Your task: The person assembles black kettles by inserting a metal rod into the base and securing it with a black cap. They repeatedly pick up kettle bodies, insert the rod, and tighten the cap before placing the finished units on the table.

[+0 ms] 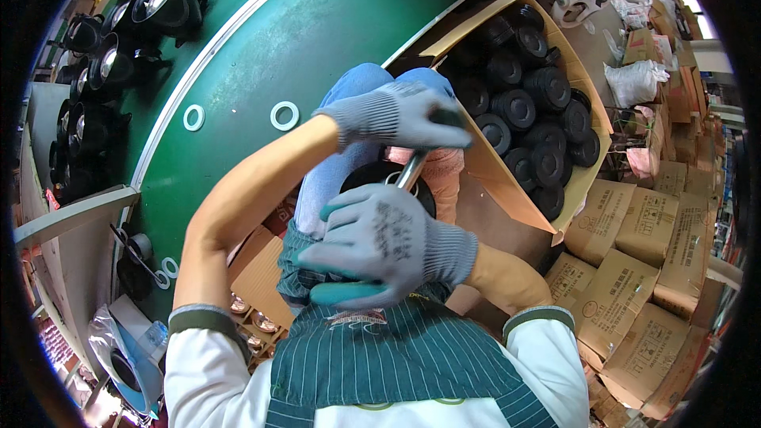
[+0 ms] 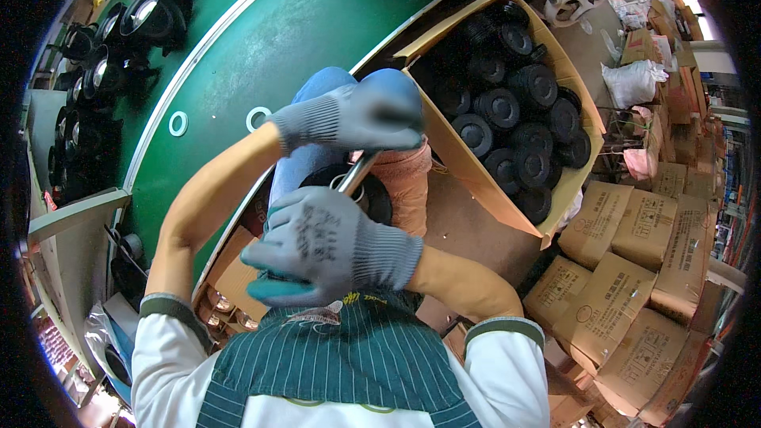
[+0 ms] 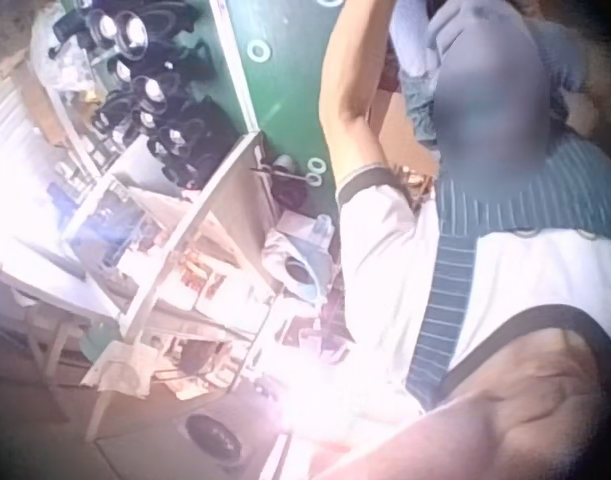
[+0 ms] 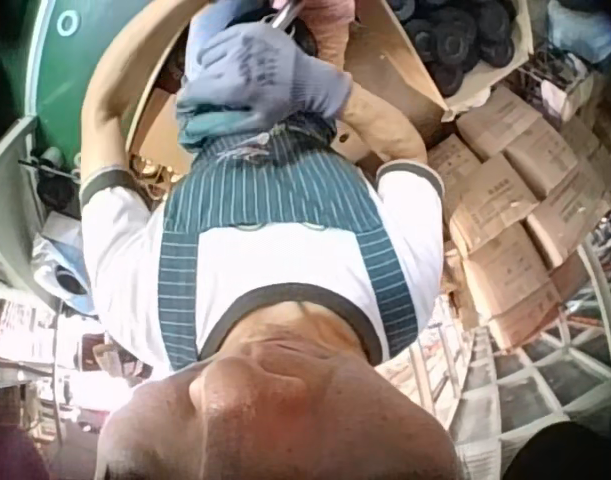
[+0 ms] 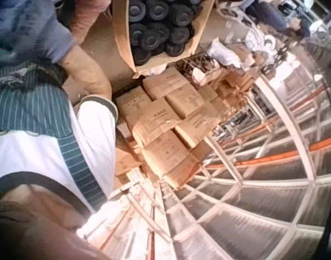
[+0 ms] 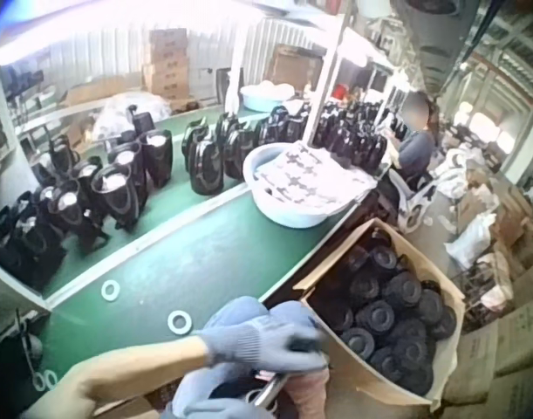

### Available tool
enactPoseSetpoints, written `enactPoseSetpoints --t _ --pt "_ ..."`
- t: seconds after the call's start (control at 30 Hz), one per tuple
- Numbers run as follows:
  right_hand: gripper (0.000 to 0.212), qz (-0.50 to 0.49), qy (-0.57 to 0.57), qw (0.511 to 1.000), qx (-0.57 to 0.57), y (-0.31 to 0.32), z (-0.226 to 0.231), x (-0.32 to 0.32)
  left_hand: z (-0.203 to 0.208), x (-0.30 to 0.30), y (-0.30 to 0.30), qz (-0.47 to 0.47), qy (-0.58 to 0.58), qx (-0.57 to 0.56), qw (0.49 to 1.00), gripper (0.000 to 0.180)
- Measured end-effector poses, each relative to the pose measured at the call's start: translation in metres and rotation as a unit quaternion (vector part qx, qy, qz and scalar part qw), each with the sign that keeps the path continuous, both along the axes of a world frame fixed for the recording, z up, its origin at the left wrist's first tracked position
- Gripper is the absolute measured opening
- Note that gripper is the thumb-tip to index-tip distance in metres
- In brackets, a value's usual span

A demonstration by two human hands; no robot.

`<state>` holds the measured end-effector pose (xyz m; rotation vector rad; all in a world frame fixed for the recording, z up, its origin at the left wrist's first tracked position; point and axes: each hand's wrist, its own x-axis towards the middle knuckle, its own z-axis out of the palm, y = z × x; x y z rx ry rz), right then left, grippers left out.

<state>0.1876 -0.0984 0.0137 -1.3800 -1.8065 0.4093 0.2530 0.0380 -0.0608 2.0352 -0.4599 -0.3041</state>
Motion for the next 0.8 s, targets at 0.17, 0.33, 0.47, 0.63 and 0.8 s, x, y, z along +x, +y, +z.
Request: enactPoseSetpoints --t 0.17,0.33,0.47,0.63,0.8 --pt "0.057 -0.088 0.031 0.987 0.131 -0.034 0.007 0.004 0.033 -0.059 0.022 0.223 0.114 -0.231 0.94 0.04" --pt "0.102 -0.291 -0.03 0.94 -0.176 -0.092 -0.03 -0.01 -0.016 -0.136 0.129 0.589 0.003 -0.239 0.772 0.032" --pt "0.077 -0.291 -0.058 0.947 -0.124 -0.09 -0.047 -0.007 -0.092 -0.198 0.204 0.656 -0.011 0.156 0.738 0.041" --pt "0.068 -0.322 -0.066 0.943 -0.054 -0.076 0.002 0.03 -0.087 -0.213 0.207 0.659 0.059 0.268 0.7 0.071" --pt "0.059 -0.447 0.453 0.771 0.021 -0.025 -0.011 0.099 -0.019 -0.224 0.128 0.368 -0.307 0.26 0.838 0.074"
